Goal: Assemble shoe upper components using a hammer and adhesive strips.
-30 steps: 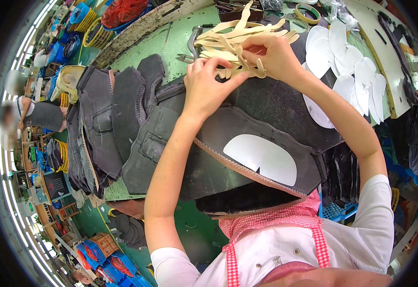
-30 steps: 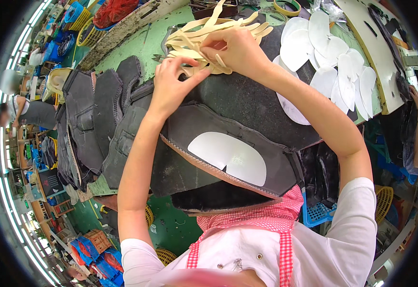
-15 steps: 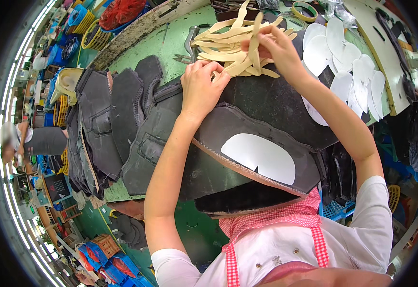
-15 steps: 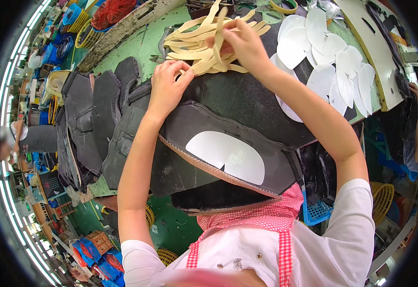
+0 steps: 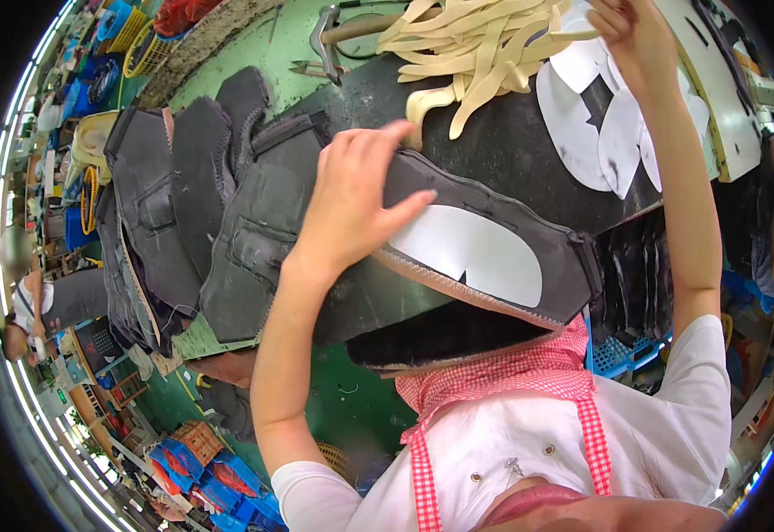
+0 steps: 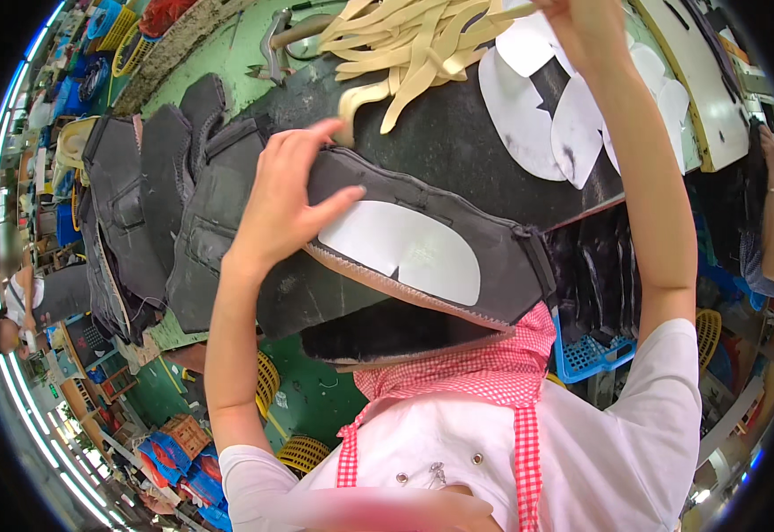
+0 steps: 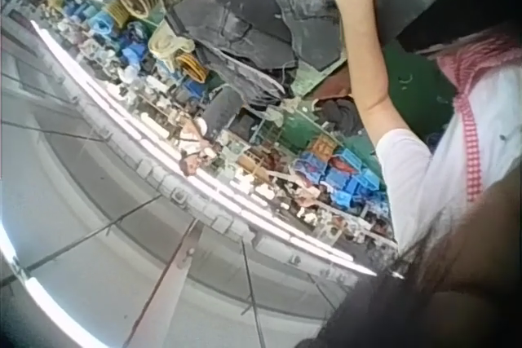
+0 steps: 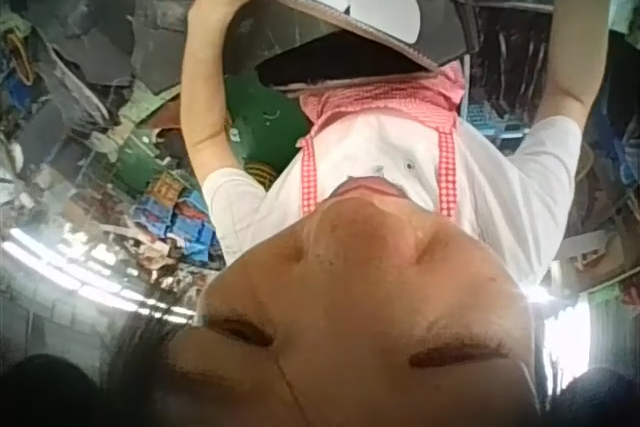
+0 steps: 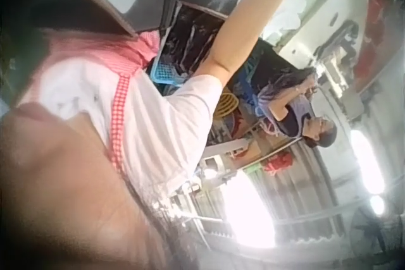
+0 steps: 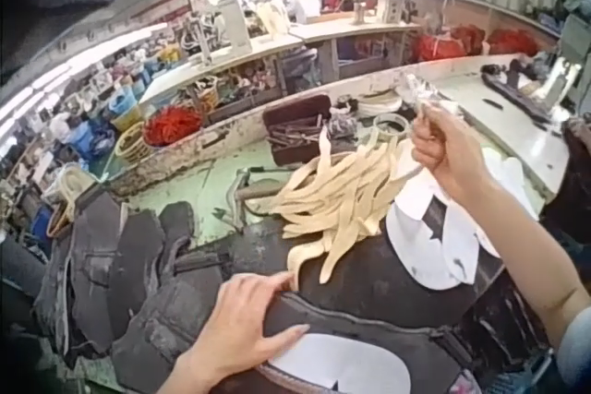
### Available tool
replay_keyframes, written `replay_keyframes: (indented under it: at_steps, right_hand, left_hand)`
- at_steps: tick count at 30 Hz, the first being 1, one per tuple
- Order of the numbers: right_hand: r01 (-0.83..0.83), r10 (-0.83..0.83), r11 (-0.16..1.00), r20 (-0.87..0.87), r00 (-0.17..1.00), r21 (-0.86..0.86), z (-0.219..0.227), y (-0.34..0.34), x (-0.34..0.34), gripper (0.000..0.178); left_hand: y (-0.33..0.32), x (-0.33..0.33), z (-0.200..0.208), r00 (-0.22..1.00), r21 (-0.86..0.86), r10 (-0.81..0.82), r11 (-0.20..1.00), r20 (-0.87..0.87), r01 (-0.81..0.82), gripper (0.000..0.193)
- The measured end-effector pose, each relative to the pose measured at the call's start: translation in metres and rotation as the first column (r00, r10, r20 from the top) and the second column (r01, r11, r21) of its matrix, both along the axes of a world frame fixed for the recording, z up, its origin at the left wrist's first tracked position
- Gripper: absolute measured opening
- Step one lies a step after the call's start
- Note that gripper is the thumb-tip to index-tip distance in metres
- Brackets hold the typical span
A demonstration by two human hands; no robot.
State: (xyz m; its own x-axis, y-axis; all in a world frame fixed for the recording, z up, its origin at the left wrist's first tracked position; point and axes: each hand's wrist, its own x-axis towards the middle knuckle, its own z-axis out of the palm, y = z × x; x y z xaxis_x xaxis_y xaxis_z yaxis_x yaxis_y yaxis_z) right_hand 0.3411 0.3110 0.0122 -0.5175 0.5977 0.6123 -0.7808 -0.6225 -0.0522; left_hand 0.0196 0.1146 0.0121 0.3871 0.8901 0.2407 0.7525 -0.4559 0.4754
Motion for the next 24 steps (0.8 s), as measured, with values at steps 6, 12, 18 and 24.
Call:
replay_keyframes:
  at_steps: [6, 12, 18, 24]
  right_hand:
    - [0.659, -0.539, 0.709, 0.795, 0.279, 0.249, 0.03, -0.027, -0.026, 0.02]
    - [0.617, -0.53, 0.744, 0.789, 0.311, 0.257, 0.027, -0.02, -0.04, 0.019]
    - [0.699, -0.565, 0.695, 0.727, 0.39, 0.166, 0.037, 0.003, -0.008, 0.017]
    - [0.796, -0.658, 0.603, 0.599, 0.457, 0.056, 0.028, 0.035, 0.045, 0.021]
  left_hand:
    - [-0.04, 0.005, 0.027, 0.981, -0.477, 0.169, 0.857, -0.094, -0.194, 0.049]
    - [0.025, 0.047, 0.028, 0.999, 0.277, 0.014, 0.961, 0.037, -0.024, 0.064]
    - [0.108, 0.063, -0.043, 0.974, 0.392, 0.129, 0.919, -0.187, -0.046, 0.053]
    - [0.099, 0.025, 0.0, 0.926, 0.654, 0.285, 0.754, -0.246, -0.058, 0.038]
